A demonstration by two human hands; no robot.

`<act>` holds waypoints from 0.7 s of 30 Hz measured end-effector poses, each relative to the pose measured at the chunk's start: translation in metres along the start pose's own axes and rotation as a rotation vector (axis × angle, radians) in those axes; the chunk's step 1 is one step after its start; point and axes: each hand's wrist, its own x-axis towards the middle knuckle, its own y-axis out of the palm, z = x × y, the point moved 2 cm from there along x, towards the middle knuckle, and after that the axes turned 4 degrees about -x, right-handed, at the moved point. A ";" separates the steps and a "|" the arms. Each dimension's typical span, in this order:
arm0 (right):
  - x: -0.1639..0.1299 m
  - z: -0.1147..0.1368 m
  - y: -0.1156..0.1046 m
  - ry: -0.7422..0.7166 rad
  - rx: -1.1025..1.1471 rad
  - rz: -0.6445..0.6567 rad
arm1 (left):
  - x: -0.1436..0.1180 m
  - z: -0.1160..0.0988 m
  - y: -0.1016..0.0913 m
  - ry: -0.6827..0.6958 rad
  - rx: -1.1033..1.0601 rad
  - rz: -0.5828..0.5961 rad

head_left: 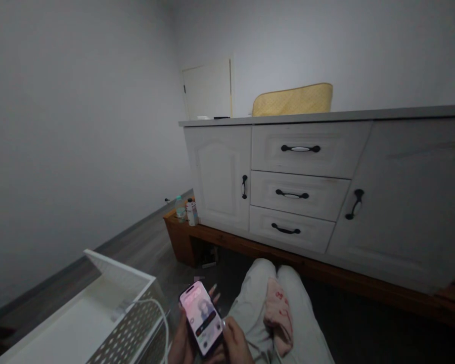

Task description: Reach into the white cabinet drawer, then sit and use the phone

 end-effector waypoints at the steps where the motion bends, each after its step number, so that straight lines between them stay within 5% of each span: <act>1: -0.001 -0.002 0.003 0.002 0.021 0.084 | 0.002 -0.001 0.011 0.048 -0.026 0.017; 5: -0.007 -0.005 0.010 0.037 0.021 0.224 | 0.002 -0.012 0.039 -0.196 -0.012 0.129; 11: -0.007 0.004 0.011 0.068 -0.090 0.230 | -0.004 -0.009 0.030 -0.408 -0.028 0.208; 21: 0.000 -0.004 0.005 0.011 0.164 0.150 | 0.008 0.008 0.010 -0.380 0.086 0.187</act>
